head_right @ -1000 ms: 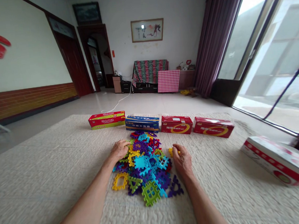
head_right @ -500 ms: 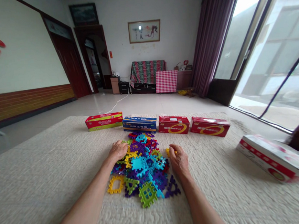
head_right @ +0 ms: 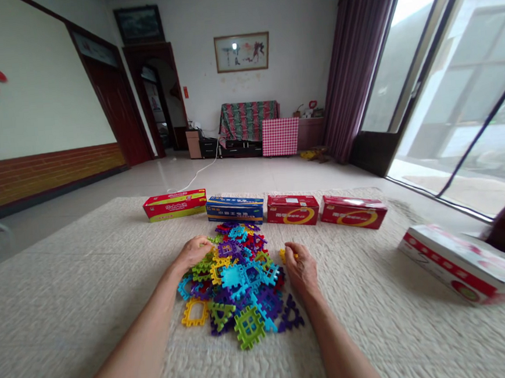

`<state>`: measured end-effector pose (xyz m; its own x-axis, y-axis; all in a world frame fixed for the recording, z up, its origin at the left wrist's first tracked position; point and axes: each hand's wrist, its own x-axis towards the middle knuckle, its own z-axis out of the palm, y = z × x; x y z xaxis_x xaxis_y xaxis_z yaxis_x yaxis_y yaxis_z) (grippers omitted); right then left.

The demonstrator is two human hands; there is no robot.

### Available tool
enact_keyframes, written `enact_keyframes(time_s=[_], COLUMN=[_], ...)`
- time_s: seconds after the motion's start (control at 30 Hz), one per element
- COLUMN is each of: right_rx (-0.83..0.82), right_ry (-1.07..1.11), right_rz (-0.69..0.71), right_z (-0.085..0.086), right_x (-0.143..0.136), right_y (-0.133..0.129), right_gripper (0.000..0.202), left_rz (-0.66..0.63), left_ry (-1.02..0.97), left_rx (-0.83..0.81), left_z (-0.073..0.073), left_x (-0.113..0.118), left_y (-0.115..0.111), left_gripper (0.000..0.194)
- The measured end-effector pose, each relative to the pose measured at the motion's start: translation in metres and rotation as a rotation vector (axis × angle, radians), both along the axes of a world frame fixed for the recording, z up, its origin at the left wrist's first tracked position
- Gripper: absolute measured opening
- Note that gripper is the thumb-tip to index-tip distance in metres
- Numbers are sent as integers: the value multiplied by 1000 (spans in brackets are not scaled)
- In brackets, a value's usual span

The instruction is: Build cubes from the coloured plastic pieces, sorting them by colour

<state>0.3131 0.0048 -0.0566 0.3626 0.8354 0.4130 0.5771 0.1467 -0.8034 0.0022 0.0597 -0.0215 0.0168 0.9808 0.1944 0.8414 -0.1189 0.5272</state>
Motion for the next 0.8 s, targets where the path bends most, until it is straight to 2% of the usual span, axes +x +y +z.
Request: enact_keyframes(time_s=[0.2,0.33,0.4,0.47,0.57,0.67,0.73,0.8], right_rx=[-9,36,61,89,122,120,122,122], right_ry=[28,122,181,250,389,447,404,351], right_rz=[6,-30,-55,-68,-67,-71,-77,-71], right_z=[-1,3,4,5,3,1,0,0], right_x=[0,1,2,3,6,8,9,7], right_y=[1,-1,-2,-2,1,4,5,4], right_gripper=[49,47,46,45,48,53,52,49], left_rz=[122,147,85,-18,-186,-259,-261,-239], left_ry=[-209,-463,-565,-592,-467,-331,-281,-250], left_rx=[127,273,246,162,102,108,105,124], left_z=[20,31,34,37,42,45,45,44], left_x=[0,14,33,62,117,162,174,169], left_y=[-4,-11,-13,-15,-19,-22,-23,-24], left_gripper=[26,27,32,33,28,27,26,26])
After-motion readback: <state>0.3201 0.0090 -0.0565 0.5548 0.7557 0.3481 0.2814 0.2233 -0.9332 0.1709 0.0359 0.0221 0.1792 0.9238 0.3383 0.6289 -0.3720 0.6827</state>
